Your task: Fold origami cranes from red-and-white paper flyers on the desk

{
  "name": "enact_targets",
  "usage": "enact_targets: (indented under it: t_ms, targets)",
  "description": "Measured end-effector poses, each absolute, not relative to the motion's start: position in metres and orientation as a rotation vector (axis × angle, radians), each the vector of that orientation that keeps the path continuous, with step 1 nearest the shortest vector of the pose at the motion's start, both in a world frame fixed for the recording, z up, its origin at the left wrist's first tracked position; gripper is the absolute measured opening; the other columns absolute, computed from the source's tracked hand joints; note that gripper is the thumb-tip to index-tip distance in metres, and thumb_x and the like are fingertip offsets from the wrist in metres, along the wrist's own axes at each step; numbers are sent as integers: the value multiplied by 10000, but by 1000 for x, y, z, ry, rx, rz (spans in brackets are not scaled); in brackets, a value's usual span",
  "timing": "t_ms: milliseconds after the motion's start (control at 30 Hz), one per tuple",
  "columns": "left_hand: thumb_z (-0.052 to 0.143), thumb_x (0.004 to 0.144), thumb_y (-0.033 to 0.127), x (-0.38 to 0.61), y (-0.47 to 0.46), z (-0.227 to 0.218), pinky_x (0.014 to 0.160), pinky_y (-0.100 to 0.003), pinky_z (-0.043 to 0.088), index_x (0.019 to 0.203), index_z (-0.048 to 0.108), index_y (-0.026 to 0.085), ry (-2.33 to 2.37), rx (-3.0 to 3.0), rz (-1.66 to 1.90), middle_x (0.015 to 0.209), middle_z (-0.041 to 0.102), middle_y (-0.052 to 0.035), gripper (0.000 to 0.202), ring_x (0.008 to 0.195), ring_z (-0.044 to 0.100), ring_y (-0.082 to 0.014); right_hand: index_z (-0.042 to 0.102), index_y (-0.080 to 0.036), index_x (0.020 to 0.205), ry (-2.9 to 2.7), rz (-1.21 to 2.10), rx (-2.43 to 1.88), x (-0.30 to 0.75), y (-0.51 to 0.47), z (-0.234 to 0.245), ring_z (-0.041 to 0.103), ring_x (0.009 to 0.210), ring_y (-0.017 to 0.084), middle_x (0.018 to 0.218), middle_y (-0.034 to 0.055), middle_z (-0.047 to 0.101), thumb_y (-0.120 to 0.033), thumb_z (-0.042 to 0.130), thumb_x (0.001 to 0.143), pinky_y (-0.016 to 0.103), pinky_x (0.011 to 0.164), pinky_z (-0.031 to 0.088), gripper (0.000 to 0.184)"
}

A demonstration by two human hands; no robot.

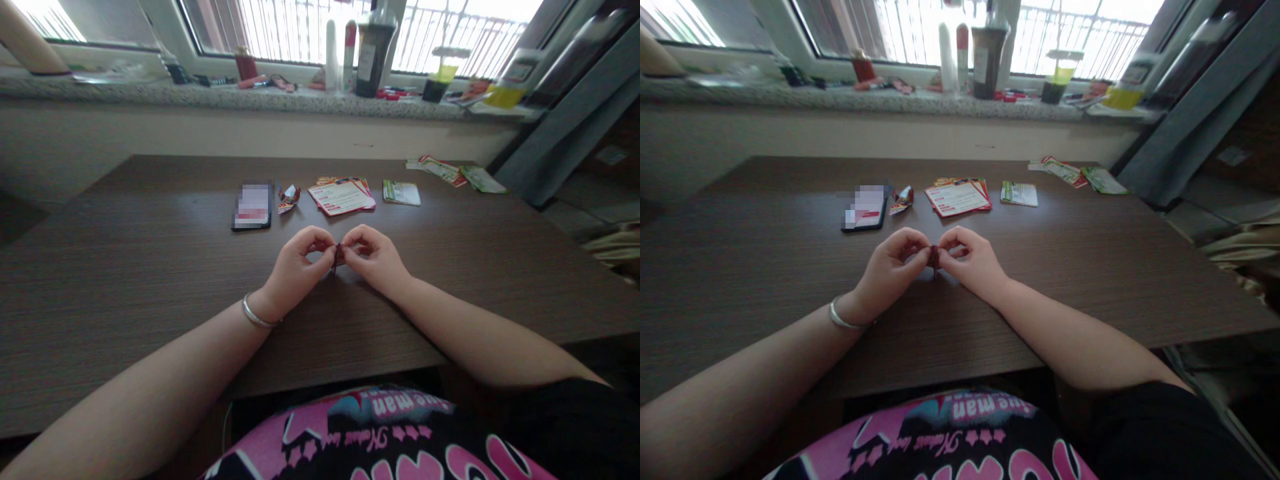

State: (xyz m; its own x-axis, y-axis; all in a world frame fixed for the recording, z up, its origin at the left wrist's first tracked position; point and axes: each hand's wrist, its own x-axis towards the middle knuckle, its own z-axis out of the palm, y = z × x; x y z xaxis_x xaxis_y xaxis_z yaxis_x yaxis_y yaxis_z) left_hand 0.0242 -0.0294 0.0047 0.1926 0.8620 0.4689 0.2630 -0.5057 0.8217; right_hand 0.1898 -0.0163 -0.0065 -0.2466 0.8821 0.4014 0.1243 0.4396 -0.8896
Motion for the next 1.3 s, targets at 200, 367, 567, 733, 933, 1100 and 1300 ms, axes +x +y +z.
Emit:
enact_targets:
  t_ms: [200,367,567,733,933,1100,1300]
  targets:
    - [567,775,128,23,-27,3,680,-250,455,752,562,171,1053,2023,1342,752,569,3,48,726,539,-118,613,-205,777,-1745,850,-835,191,-19,-5,601,729,107,770,-23,633,-204,616,771,246,661,524,7]
    - [560,768,122,22,-26,2,666,-248,446,734,562,173,1036,2079,1378,738,567,8,61,715,531,-117,601,-205,758,-1717,901,-845,188,-21,-2,602,709,107,753,-23,625,-208,608,764,242,644,525,10]
    - [545,746,122,24,-27,5,651,-228,450,726,550,171,1085,1979,1363,732,563,11,53,712,536,-109,588,-199,771,-1617,1042,-886,185,-20,-2,609,667,104,745,-21,622,-225,617,731,234,603,521,56]
    - [571,757,155,26,-29,4,667,-232,471,742,550,170,1075,1901,1319,739,579,11,31,712,558,-108,584,-193,760,-1625,1061,-969,185,-19,-3,593,614,98,718,-26,617,-237,605,736,237,588,510,54]
    - [561,778,145,28,-33,6,685,-243,488,775,557,167,1045,1878,1317,770,596,0,23,750,581,-116,585,-203,755,-1765,857,-884,187,-20,-2,582,696,107,755,-30,605,-171,589,714,238,654,506,52]
    - [543,779,121,28,-34,6,692,-248,487,768,559,169,1043,1934,1350,768,592,2,52,746,571,-113,569,-208,738,-1839,597,-876,187,-26,2,556,683,109,715,-33,593,-140,560,730,247,663,478,69]
    - [573,769,148,27,-29,1,692,-255,492,767,565,172,1082,1977,1345,762,588,5,25,738,565,-116,571,-204,738,-1770,745,-898,185,-22,-2,570,687,109,717,-33,597,-157,570,721,249,671,491,49]
